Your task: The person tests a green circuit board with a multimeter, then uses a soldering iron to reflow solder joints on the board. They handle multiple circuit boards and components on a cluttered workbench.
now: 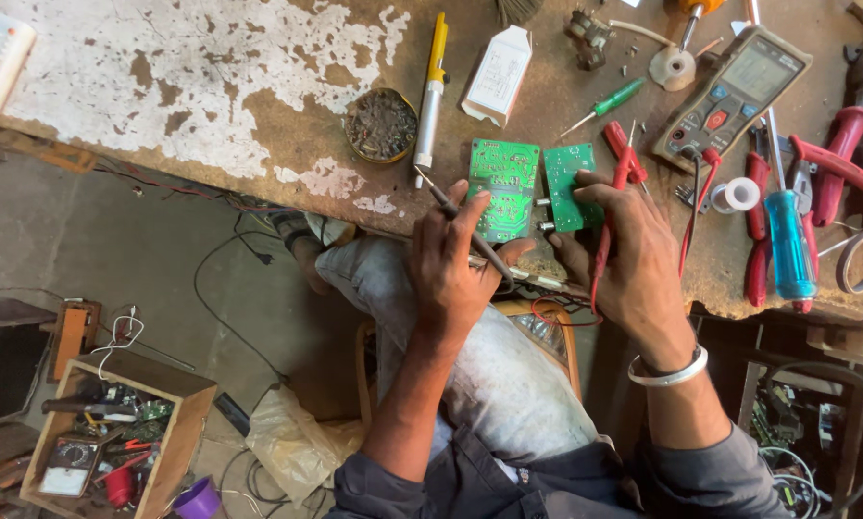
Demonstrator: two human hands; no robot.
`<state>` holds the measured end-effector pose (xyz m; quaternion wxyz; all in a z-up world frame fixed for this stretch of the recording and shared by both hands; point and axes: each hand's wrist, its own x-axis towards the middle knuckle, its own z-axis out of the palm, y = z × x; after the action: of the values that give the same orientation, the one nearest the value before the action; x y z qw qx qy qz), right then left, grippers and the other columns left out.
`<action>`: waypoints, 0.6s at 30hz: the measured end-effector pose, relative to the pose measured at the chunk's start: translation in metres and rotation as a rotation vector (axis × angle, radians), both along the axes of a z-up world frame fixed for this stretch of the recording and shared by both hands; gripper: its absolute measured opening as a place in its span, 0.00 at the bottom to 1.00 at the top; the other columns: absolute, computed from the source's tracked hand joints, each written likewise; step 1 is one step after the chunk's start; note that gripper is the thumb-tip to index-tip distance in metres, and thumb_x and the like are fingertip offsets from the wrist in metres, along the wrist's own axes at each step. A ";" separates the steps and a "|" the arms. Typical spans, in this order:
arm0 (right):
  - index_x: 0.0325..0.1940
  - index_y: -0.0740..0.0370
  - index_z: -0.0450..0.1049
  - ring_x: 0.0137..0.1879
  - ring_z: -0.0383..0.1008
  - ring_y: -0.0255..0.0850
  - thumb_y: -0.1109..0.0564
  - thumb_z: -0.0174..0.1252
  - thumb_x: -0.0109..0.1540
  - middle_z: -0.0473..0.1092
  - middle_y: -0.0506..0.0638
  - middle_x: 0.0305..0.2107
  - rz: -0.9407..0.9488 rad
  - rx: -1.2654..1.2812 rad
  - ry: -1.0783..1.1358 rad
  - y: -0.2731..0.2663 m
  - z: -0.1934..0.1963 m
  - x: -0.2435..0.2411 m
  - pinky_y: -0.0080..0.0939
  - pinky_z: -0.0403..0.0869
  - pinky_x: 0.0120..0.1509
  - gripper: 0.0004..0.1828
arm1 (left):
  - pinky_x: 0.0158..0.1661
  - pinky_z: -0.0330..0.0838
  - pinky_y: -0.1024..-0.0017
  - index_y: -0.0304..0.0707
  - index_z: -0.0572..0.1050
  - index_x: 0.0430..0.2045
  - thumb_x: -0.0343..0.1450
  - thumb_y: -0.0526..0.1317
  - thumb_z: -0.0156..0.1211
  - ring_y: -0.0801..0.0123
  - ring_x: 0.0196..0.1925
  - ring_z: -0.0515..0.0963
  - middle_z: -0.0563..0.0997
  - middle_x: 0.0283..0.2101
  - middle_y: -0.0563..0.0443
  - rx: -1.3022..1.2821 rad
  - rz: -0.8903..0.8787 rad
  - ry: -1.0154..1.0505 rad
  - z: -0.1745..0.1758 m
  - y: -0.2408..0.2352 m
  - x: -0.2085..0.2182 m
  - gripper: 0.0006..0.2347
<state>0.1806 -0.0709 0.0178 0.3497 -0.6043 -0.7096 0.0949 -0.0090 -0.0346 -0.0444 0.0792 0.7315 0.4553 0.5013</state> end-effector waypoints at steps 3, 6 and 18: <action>0.57 0.63 0.68 0.57 0.76 0.52 0.56 0.72 0.59 0.74 0.56 0.57 -0.023 -0.029 0.080 -0.002 -0.002 0.001 0.48 0.74 0.61 0.26 | 0.54 0.74 0.55 0.41 0.69 0.58 0.63 0.54 0.77 0.50 0.53 0.79 0.77 0.57 0.43 0.004 0.000 0.008 0.001 0.000 0.000 0.32; 0.56 0.64 0.68 0.57 0.77 0.51 0.58 0.73 0.59 0.74 0.57 0.57 -0.032 0.019 0.042 -0.004 -0.006 0.001 0.47 0.74 0.61 0.26 | 0.52 0.74 0.55 0.41 0.69 0.58 0.62 0.55 0.77 0.51 0.51 0.79 0.77 0.57 0.43 -0.001 -0.010 0.021 0.003 -0.001 -0.001 0.33; 0.55 0.65 0.64 0.44 0.80 0.43 0.61 0.74 0.64 0.78 0.59 0.53 -0.238 0.115 0.187 -0.016 -0.024 0.009 0.40 0.76 0.52 0.25 | 0.51 0.74 0.55 0.40 0.69 0.57 0.61 0.56 0.78 0.51 0.50 0.79 0.77 0.57 0.43 0.019 0.004 0.037 -0.002 -0.001 0.001 0.34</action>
<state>0.1891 -0.0864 -0.0062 0.4570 -0.6516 -0.6016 0.0682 -0.0084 -0.0352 -0.0464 0.0631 0.7405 0.4534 0.4921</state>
